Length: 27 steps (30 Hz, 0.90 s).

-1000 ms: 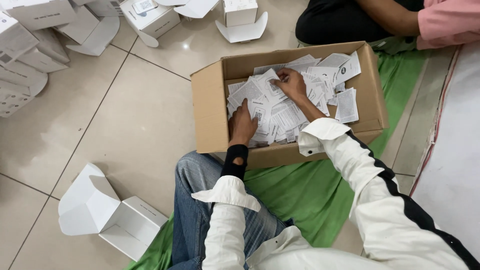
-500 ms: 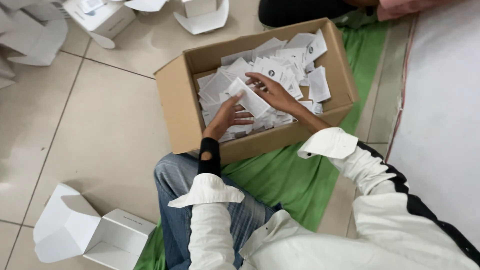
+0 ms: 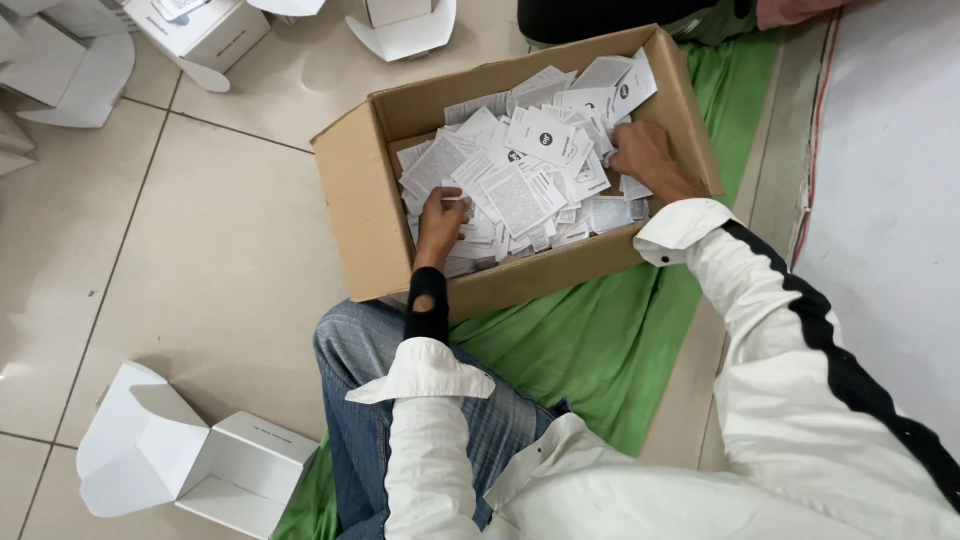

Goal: The person folds small white product boxes and inserts instruction booklets and labels into them.

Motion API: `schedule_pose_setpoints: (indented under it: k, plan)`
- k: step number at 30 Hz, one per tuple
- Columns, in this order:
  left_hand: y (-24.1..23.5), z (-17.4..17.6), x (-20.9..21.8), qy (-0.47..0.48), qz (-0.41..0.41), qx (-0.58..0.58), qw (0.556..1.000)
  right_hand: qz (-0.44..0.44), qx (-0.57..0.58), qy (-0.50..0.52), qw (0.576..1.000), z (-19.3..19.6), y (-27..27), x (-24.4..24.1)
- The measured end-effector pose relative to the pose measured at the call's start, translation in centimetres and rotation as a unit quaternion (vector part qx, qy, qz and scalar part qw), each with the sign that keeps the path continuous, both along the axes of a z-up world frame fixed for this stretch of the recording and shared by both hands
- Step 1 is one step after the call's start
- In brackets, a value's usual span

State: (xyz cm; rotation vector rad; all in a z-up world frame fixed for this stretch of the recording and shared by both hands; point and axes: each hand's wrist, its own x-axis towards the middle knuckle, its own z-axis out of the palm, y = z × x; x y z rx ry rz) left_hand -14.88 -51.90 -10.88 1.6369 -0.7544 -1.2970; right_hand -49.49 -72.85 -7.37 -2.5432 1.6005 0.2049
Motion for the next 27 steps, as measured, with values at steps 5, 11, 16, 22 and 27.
schedule_pose_setpoints:
  k: [5,11,16,22,27]
  plan:
    - [-0.5,-0.8,-0.1,-0.018,-0.009,0.001,1.000,-0.003,-0.022,-0.135,0.991,5.9,4.3,3.5]
    - [-0.8,-0.7,-0.7,0.024,-0.060,-0.055,0.996,0.028,0.229,-0.272,0.934,4.3,7.8,10.0]
    - [-0.7,0.1,-0.7,0.040,-0.108,-0.044,0.992,-0.030,0.288,-0.294,0.911,2.5,8.2,13.0]
    - [-0.8,0.0,-0.7,0.063,-0.103,-0.033,0.992,0.046,0.291,-0.358,0.886,2.1,8.8,13.6]
    - [-1.2,-1.6,-0.7,0.056,-0.119,-0.044,0.990,0.086,0.211,-0.308,0.924,1.8,8.5,14.8]
